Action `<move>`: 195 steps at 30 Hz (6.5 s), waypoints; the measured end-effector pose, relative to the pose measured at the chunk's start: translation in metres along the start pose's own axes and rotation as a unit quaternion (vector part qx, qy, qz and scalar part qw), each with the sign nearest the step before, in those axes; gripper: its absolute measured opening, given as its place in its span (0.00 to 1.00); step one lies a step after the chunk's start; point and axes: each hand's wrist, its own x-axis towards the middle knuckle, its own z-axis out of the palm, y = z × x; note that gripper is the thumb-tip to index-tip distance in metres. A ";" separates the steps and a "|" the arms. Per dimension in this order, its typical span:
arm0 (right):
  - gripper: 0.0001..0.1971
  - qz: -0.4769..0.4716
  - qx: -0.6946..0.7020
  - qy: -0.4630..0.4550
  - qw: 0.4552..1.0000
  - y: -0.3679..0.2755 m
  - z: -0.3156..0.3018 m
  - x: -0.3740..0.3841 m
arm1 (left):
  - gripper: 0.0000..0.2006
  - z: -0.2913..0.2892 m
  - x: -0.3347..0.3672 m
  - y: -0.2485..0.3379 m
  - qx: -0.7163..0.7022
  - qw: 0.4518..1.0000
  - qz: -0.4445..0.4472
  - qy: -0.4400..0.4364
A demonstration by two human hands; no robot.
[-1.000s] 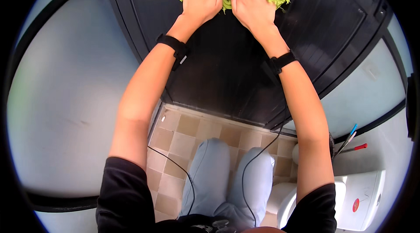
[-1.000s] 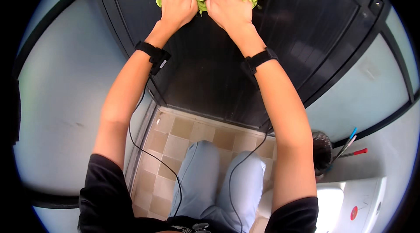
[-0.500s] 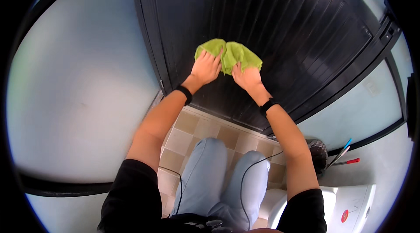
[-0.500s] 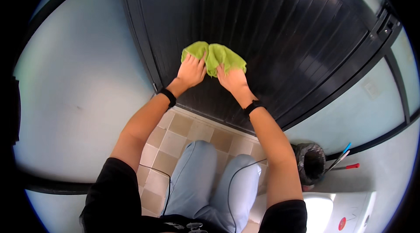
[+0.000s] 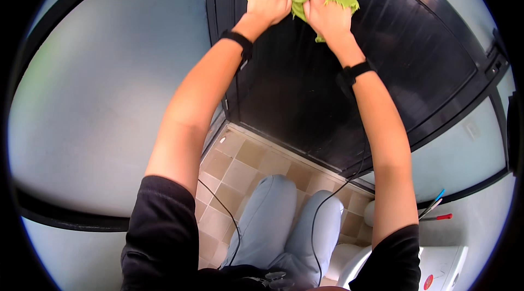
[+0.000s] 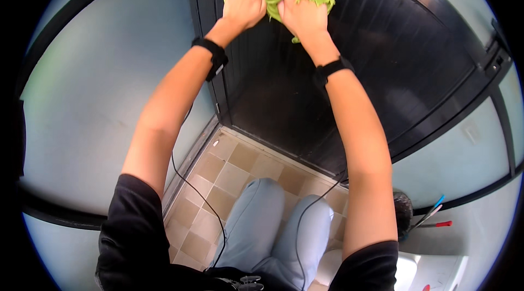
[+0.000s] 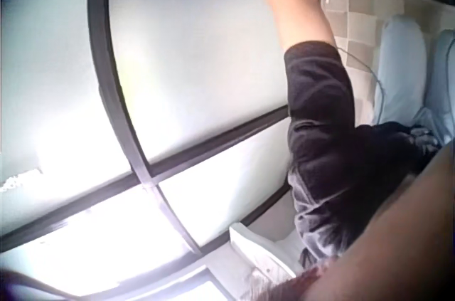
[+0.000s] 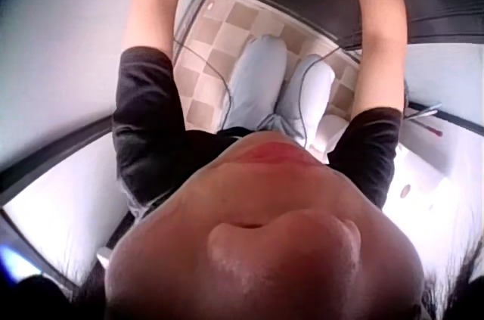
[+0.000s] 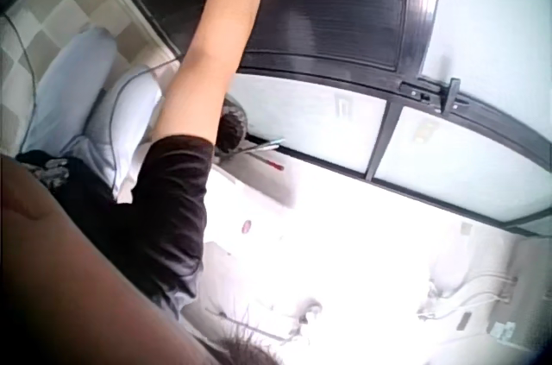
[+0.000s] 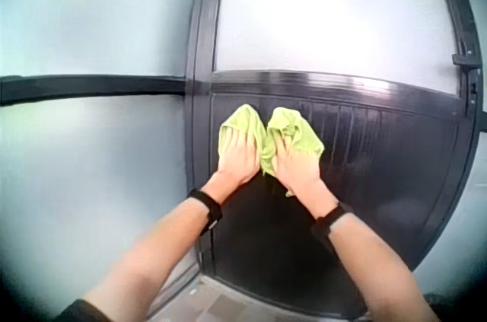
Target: The person wipes frosted glass partition panels and a black frame with a cloth.
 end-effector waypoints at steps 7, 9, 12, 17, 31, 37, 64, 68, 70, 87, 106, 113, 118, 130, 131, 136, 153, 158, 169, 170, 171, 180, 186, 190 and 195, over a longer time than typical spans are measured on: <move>0.19 0.018 0.023 -0.046 0.999 -0.047 0.039 -0.035 | 0.32 0.035 -0.064 -0.008 -0.081 0.992 -0.094 -0.009; 0.15 0.001 0.042 -0.053 0.998 -0.059 0.040 -0.052 | 0.31 0.038 -0.091 -0.003 -0.060 0.993 -0.103 0.019; 0.14 -0.023 0.092 -0.138 0.986 -0.084 0.039 -0.071 | 0.35 0.040 -0.132 -0.009 -0.059 0.993 -0.100 -0.006; 0.12 -0.067 0.128 -0.218 0.965 -0.120 0.052 -0.118 | 0.35 0.042 -0.210 0.008 -0.087 0.975 -0.177 -0.098; 0.18 -0.095 0.199 -0.431 0.875 -0.149 0.035 -0.201 | 0.22 -0.012 -0.289 0.056 -0.070 0.871 -0.150 -0.462; 0.19 -0.068 0.123 -0.268 0.953 -0.091 0.017 -0.133 | 0.13 -0.008 -0.187 0.035 -0.057 0.969 -0.022 -0.238; 0.13 -0.066 0.094 -0.309 0.944 0.028 -0.062 -0.194 | 0.20 0.016 -0.151 0.153 -0.151 0.941 0.101 -0.285; 0.15 -0.185 0.085 -0.378 0.903 0.018 -0.089 -0.263 | 0.18 -0.004 -0.234 0.177 -0.212 0.893 0.110 -0.381; 0.18 -0.189 0.068 -0.485 0.851 0.027 -0.111 -0.271 | 0.26 -0.012 -0.237 0.183 -0.208 0.927 0.143 -0.277; 0.28 0.017 -0.121 -0.196 0.973 0.225 -0.177 -0.115 | 0.24 -0.002 0.088 0.254 -0.186 0.967 0.168 -0.039; 0.21 -0.109 -0.027 -0.408 0.906 0.131 -0.205 -0.336 | 0.32 0.009 -0.156 0.309 -0.337 0.897 0.245 -0.149; 0.21 0.029 -0.150 -0.221 0.963 0.210 -0.219 -0.214 | 0.32 -0.001 -0.017 0.327 -0.310 0.920 0.215 -0.110; 0.32 0.165 -0.192 -0.096 0.963 0.270 -0.237 -0.145 | 0.30 -0.008 0.111 0.361 -0.316 0.929 0.160 0.103; 0.33 0.221 -0.095 -0.178 0.954 0.257 -0.226 -0.249 | 0.21 0.011 0.072 0.407 -0.320 0.922 0.217 -0.034; 0.34 0.209 -0.114 -0.134 0.962 0.253 -0.221 -0.256 | 0.23 0.014 0.063 0.407 -0.295 0.926 0.235 -0.030; 0.38 0.288 -0.080 -0.203 0.933 0.218 -0.219 -0.312 | 0.23 0.019 -0.006 0.417 -0.294 0.909 0.254 -0.149; 0.33 0.363 0.077 -0.372 0.851 0.078 -0.265 -0.342 | 0.20 -0.035 -0.089 0.365 -0.526 0.679 0.168 -0.484; 0.28 0.397 0.152 -0.350 0.835 0.120 -0.273 -0.222 | 0.14 -0.086 0.049 0.306 -0.583 0.667 0.068 -0.458; 0.34 0.518 0.083 -0.333 0.784 0.235 -0.407 -0.031 | 0.14 -0.149 0.316 0.269 -0.594 0.761 -0.067 -0.251; 0.32 0.533 0.089 -0.321 0.778 0.242 -0.413 -0.021 | 0.13 -0.141 0.327 0.274 -0.561 0.797 -0.050 -0.217; 0.28 0.543 0.090 -0.303 0.778 0.251 -0.416 -0.010 | 0.12 -0.133 0.338 0.279 -0.527 0.830 -0.032 -0.182; 0.18 0.536 0.188 -0.329 0.754 0.281 -0.429 0.007 | 0.11 -0.035 0.298 0.337 -0.335 0.854 0.089 -0.388; 0.15 0.523 0.230 -0.337 0.748 0.282 -0.430 -0.026 | 0.09 -0.032 0.244 0.371 -0.394 0.852 -0.106 -0.328; 0.15 0.527 0.242 -0.344 0.739 0.276 -0.431 -0.052 | 0.07 -0.053 0.238 0.379 -0.397 0.844 -0.152 -0.327; 0.14 0.518 0.227 -0.308 0.765 0.283 -0.434 -0.049 | 0.08 -0.109 0.233 0.356 -0.384 0.843 -0.103 -0.362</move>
